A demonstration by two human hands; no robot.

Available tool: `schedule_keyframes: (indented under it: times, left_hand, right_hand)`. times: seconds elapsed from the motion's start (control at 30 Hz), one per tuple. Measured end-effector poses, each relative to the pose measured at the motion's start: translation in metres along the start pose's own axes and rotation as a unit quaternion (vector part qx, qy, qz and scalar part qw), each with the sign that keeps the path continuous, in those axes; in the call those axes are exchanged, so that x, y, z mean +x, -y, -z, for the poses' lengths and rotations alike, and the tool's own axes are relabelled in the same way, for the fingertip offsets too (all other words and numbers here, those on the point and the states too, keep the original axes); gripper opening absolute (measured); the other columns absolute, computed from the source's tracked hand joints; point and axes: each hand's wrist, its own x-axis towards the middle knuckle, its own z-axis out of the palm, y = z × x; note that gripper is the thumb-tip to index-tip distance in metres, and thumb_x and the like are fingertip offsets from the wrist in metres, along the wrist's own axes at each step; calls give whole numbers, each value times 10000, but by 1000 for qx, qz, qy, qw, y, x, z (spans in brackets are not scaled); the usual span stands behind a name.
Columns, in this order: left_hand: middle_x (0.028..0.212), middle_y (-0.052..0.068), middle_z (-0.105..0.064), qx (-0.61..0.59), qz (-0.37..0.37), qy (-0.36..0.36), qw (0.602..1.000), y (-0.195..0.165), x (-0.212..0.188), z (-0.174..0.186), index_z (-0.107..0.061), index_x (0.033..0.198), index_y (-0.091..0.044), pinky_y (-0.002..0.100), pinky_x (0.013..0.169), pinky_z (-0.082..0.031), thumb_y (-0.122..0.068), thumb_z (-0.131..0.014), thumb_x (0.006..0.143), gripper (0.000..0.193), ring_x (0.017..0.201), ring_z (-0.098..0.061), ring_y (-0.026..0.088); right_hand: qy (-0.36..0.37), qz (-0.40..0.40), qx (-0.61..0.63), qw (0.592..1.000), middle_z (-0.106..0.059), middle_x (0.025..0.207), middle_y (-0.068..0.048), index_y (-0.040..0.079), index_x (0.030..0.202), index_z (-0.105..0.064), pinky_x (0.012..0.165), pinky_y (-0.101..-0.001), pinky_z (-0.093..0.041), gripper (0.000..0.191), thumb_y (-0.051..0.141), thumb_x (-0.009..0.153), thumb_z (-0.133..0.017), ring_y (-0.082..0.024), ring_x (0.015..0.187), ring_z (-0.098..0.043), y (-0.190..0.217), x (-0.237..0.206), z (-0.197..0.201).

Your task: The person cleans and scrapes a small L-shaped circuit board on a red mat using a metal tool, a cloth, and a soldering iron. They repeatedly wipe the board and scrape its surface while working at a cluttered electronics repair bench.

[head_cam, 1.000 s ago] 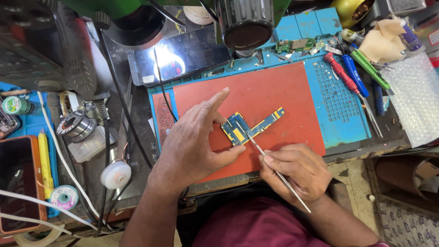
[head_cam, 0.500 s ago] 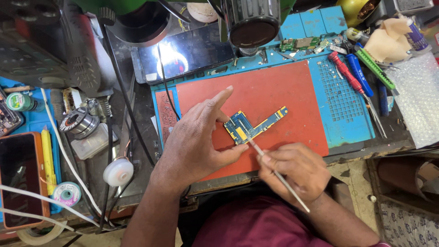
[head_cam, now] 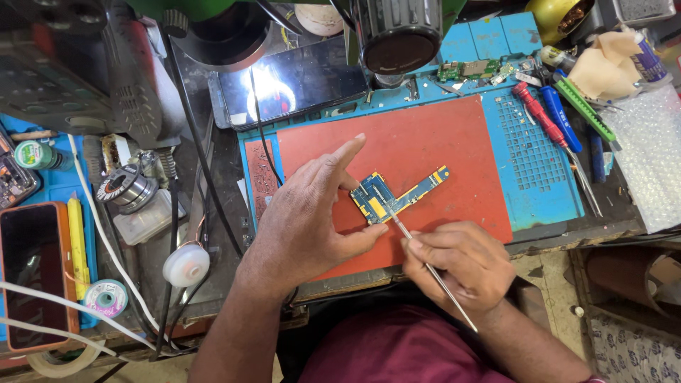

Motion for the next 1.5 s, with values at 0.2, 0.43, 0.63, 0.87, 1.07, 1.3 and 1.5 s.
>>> schedule_keyframes:
  times: [0.2, 0.43, 0.63, 0.87, 1.07, 1.3, 1.5]
  left_hand:
    - [1005, 88, -688, 2, 2, 0, 1000, 0, 1, -1, -404, 1527, -35, 385, 842, -548, -261, -919, 718, 985, 946, -670, 260]
    - [1001, 90, -681, -3, 9, 4, 1000, -1, -1, -1, -408, 1524, -37, 389, 834, -545, -260, -921, 705, 992, 929, -661, 261]
    - [998, 90, -679, 0, 19, 8, 1000, -1, 1, -1, -411, 1523, -41, 376, 819, -554, -267, -921, 704, 991, 912, -665, 247]
    - [1005, 91, -681, -1, 11, 6, 1000, 0, 1, -1, -406, 1526, -38, 379, 832, -551, -265, -922, 704, 998, 931, -667, 253]
    - [1006, 89, -684, -1, 5, 4, 1000, 1, 1, -1, -403, 1530, -37, 386, 843, -548, -264, -922, 707, 999, 943, -668, 260]
    - [1005, 83, -690, 3, 2, 1, 1000, 0, 0, -1, -402, 1530, -36, 392, 852, -544, -262, -917, 712, 993, 953, -669, 263]
    - [1007, 87, -681, -1, -2, 1, 1000, 0, 0, 0, -400, 1531, -36, 392, 847, -542, -253, -916, 721, 985, 941, -661, 262]
  right_hand:
    - [1, 18, 4, 1000, -725, 842, -69, 57, 886, -698, 657, -321, -572, 235, -30, 747, -867, -220, 739, -717, -1, 1, -1]
    - [3, -3, 7, 1000, -724, 856, -81, 51, 898, -698, 675, -333, -572, 237, -26, 746, -862, -231, 752, -719, 1, 1, 0]
    - [-1, -2, 7, 1000, -725, 858, -79, 51, 910, -696, 683, -331, -583, 252, -33, 743, -864, -227, 759, -723, 1, 2, -1]
    - [1, -4, 2, 1000, -733, 873, -85, 55, 914, -691, 691, -343, -575, 257, -23, 731, -855, -230, 764, -726, 0, 3, 0]
    - [1, -3, 3, 1000, -740, 884, -84, 56, 917, -695, 684, -337, -571, 251, -16, 736, -853, -232, 765, -728, -1, 3, -1]
    - [-2, -3, 1, 1000, -738, 880, -78, 57, 914, -695, 677, -330, -570, 249, -24, 746, -860, -226, 757, -726, -1, 3, -2]
    - [0, -6, 1, 1000, -737, 869, -88, 48, 915, -701, 674, -326, -567, 246, -30, 745, -860, -233, 757, -722, 1, 5, -2]
